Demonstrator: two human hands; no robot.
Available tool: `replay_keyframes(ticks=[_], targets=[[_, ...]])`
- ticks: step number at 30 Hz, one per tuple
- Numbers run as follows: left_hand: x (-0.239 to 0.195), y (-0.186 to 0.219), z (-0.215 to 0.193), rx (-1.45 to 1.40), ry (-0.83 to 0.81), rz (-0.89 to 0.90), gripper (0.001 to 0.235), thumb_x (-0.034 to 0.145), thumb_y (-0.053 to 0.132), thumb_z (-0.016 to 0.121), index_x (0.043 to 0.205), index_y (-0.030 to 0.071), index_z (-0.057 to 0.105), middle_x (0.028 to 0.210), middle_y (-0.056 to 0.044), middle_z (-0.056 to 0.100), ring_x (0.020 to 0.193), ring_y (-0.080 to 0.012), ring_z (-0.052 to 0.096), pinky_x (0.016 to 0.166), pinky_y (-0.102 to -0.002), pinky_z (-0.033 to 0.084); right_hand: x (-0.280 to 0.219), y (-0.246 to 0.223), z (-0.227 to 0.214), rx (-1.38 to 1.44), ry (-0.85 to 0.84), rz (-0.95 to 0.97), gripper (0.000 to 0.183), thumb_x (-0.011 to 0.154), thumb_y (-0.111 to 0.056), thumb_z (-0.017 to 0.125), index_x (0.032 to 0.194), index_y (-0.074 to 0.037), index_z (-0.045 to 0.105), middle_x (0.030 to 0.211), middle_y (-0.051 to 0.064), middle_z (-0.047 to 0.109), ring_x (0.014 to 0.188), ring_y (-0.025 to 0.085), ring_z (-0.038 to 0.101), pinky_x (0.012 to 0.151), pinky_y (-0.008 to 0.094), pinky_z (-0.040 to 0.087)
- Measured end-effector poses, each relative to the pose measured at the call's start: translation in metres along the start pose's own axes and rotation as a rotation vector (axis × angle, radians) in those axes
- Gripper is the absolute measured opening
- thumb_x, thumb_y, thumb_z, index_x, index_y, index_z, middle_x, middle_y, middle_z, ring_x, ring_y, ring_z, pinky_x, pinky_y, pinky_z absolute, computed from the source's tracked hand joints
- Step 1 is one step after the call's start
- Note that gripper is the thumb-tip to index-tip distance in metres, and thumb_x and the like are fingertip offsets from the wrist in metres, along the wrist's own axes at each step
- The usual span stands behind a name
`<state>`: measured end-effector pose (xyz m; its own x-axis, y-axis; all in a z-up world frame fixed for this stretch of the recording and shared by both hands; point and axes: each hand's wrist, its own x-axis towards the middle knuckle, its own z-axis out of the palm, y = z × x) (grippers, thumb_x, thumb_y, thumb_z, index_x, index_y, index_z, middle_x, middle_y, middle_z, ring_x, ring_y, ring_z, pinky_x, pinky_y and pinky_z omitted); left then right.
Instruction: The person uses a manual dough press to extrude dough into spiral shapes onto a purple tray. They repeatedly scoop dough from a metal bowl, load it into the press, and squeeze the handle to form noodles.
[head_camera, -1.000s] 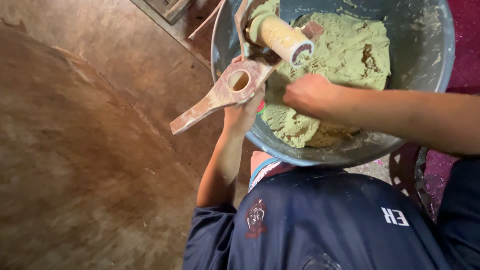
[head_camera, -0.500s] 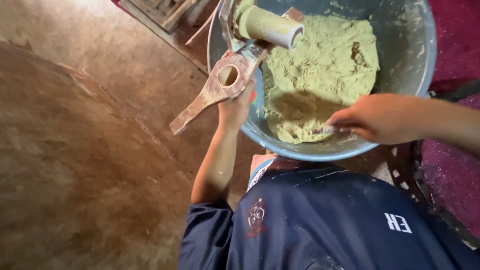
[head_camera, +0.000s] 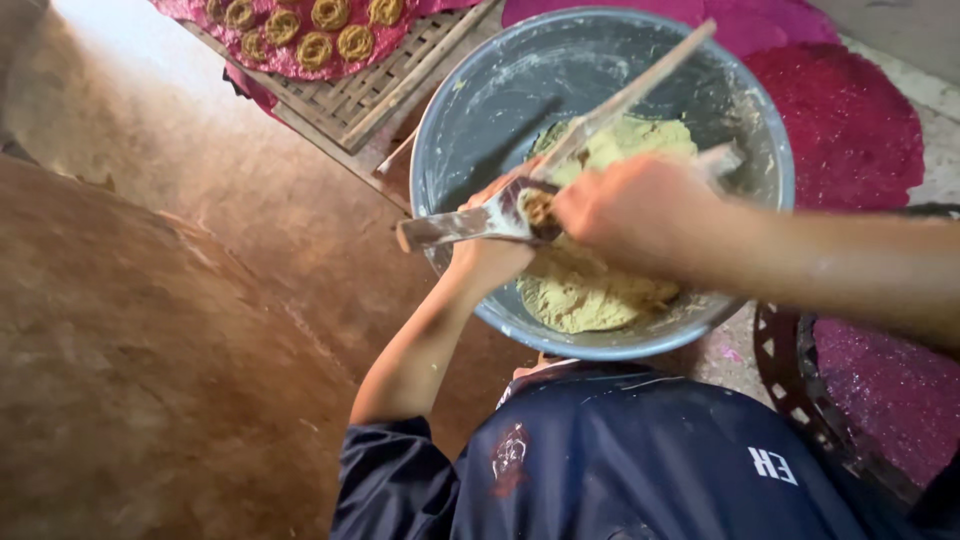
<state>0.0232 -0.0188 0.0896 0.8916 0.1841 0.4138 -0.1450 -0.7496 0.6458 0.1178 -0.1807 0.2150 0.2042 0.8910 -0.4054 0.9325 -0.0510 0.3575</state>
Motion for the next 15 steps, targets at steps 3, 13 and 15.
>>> replay_keyframes(ticks=[3,13,15], targets=[[-0.01,-0.014,0.008,-0.191,-0.056,-0.012,0.063,0.085,0.018,0.084,0.142,0.013,0.058,0.129,-0.011,0.071,0.117,-0.0247,0.07,0.097,-0.034,0.054,-0.014,-0.015,-0.002,-0.059,0.527,-0.154,0.021,0.083,-0.018,0.064,0.098,-0.004,0.063,0.081,0.008,0.066,0.072,0.023,0.07,0.059,0.035,0.056],[-0.002,-0.04,0.005,0.09,0.47,-0.011,0.066,0.086,0.019,0.079,0.14,-0.004,0.049,0.134,-0.017,0.062,0.108,-0.0274,0.069,0.089,-0.035,0.059,-0.006,-0.029,0.081,0.998,0.751,0.294,0.044,0.094,-0.007,0.064,0.138,-0.009,0.064,0.112,0.018,0.075,0.088,0.026,0.075,0.081,0.038,0.061],[0.004,-0.041,0.008,0.556,0.419,-0.023,0.058,0.079,0.022,0.081,0.126,0.0,0.056,0.147,-0.025,0.058,0.104,-0.0328,0.068,0.075,-0.038,0.059,0.006,-0.05,0.108,1.061,0.734,0.319,0.045,0.097,-0.006,0.065,0.142,-0.01,0.061,0.109,0.021,0.074,0.091,0.03,0.073,0.08,0.04,0.059]])
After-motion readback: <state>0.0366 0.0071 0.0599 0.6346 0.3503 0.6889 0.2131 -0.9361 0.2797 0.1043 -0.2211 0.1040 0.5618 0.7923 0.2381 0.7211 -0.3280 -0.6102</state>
